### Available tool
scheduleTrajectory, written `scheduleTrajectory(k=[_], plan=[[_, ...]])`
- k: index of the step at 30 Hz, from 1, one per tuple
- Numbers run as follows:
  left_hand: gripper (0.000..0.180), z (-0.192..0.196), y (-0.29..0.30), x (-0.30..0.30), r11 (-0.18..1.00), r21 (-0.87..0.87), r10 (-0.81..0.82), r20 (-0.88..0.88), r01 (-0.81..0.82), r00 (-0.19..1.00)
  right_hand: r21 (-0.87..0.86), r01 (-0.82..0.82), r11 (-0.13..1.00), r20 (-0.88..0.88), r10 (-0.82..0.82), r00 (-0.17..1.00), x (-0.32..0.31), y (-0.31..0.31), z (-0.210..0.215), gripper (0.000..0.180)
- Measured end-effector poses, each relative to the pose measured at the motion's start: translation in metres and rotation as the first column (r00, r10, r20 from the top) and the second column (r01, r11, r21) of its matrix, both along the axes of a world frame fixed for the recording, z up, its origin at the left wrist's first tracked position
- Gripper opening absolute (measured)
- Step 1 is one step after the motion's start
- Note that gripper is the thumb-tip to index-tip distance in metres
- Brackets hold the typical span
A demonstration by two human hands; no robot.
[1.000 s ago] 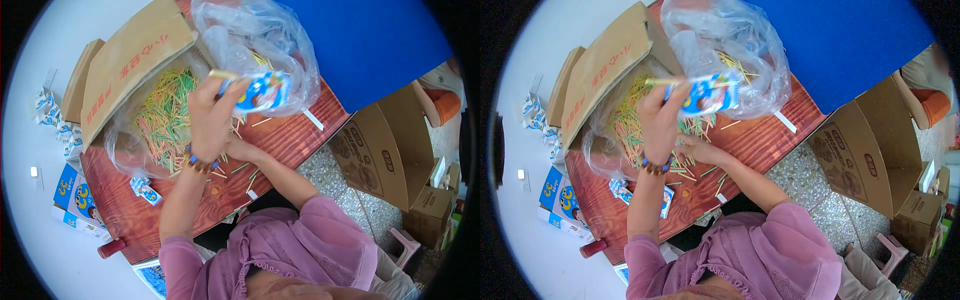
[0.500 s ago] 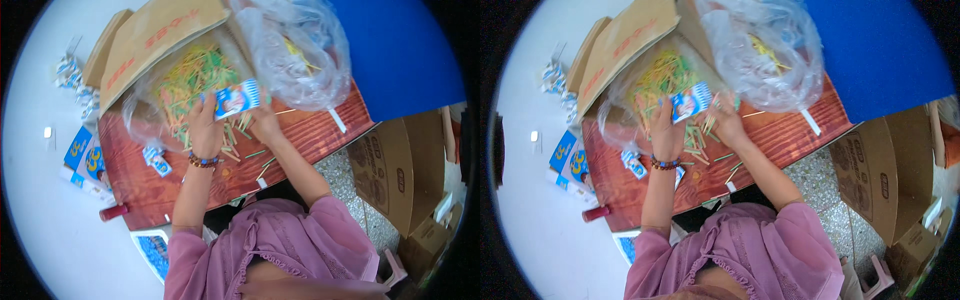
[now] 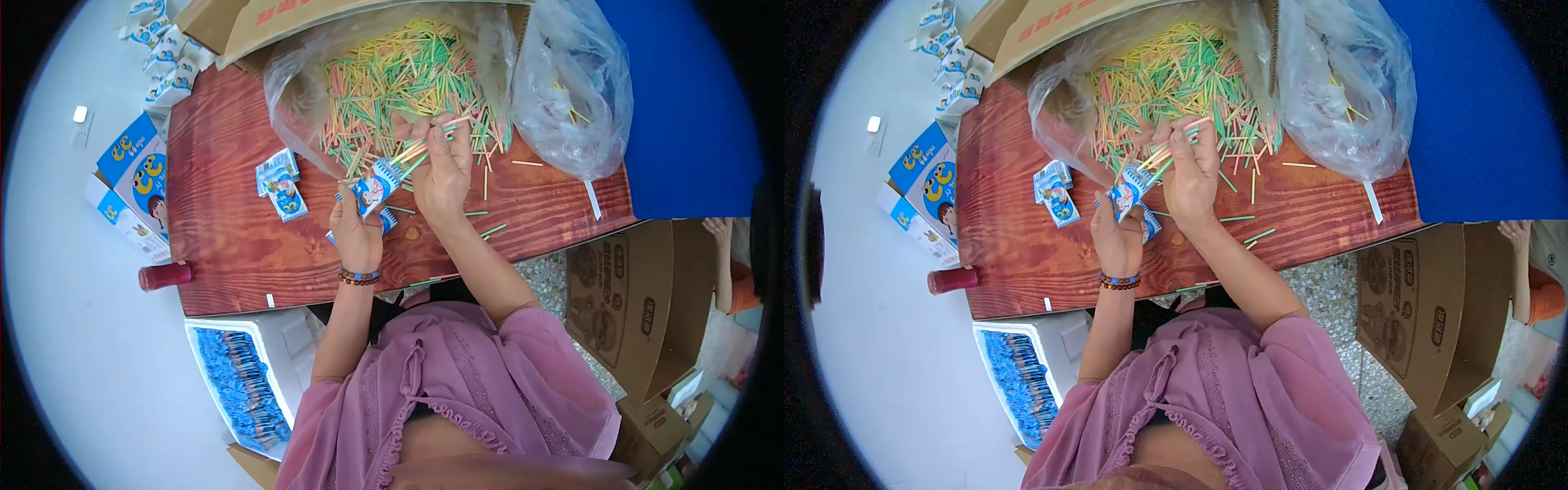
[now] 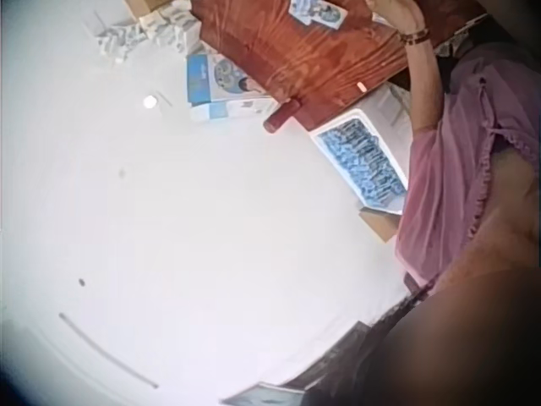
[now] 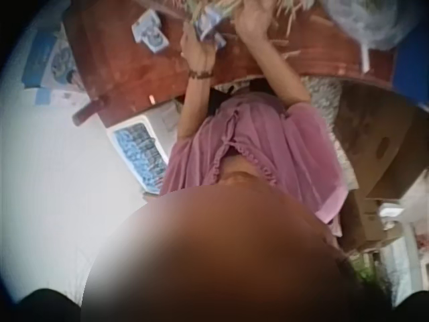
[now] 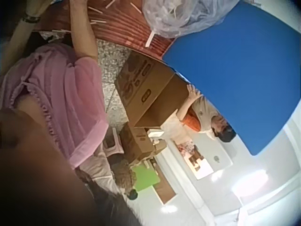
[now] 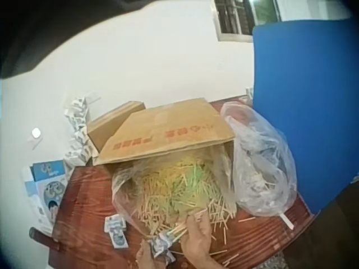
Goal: Sorting small blue packets and securing them into groups with rubber bands for final packing.
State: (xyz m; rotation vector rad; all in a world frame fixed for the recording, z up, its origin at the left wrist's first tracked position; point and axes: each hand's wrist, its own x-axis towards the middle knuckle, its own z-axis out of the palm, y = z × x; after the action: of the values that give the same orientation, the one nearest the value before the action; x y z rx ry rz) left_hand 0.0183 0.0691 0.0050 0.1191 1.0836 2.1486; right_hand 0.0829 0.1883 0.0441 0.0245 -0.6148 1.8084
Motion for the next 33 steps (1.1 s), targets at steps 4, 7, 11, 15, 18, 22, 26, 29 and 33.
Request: scheduleTrajectory(k=[4, 7, 11, 15, 18, 22, 26, 29, 33], plan=[[0.026, -0.002, -0.009, -0.005, 0.998, 0.053, 0.013, 0.029, -0.014, 1.0, 0.263, 0.17, 0.95, 0.143, -0.213, 0.967, -0.008, -0.008, 0.005, 0.006], [0.025, -0.003, -0.013, -0.008, 0.998, 0.067, -0.001, 0.04, -0.001, 0.999, 0.34, 0.171, 0.925, 0.189, -0.245, 0.951, -0.015, -0.02, 0.009, 0.006], [0.025, -0.004, -0.011, -0.009, 0.997, 0.028, 0.066, 0.074, -0.069, 0.995, 0.332, 0.169, 0.928, 0.195, -0.243, 0.95, -0.023, -0.027, 0.006, 0.006], [0.024, -0.007, -0.009, -0.008, 0.995, 0.052, 0.08, 0.077, -0.084, 0.994, 0.275, 0.222, 0.935, 0.182, -0.278, 0.943, -0.027, -0.019, -0.002, 0.006], [0.024, -0.012, -0.008, -0.007, 0.994, 0.066, 0.082, 0.071, -0.087, 0.994, 0.249, 0.286, 0.925, 0.195, -0.337, 0.921, -0.032, -0.013, -0.001, 0.006], [0.024, -0.009, -0.002, -0.004, 0.992, 0.098, 0.077, 0.091, -0.086, 0.993, 0.318, 0.329, 0.889, 0.188, -0.4, 0.897, -0.035, -0.018, -0.003, 0.006], [0.024, -0.009, 0.001, -0.002, 0.987, 0.091, 0.121, 0.139, -0.135, 0.983, 0.373, 0.344, 0.862, 0.205, -0.437, 0.876, -0.03, -0.027, -0.005, 0.008], [0.023, -0.008, 0.004, -0.001, 0.987, 0.085, 0.125, 0.118, -0.135, 0.985, 0.361, 0.292, 0.886, 0.223, -0.386, 0.895, -0.026, -0.031, -0.008, 0.009], [0.021, -0.009, 0.009, -0.001, 0.986, 0.089, 0.131, 0.09, -0.139, 0.987, 0.116, 0.129, 0.985, 0.257, -0.155, 0.954, -0.022, -0.036, -0.004, 0.009]])
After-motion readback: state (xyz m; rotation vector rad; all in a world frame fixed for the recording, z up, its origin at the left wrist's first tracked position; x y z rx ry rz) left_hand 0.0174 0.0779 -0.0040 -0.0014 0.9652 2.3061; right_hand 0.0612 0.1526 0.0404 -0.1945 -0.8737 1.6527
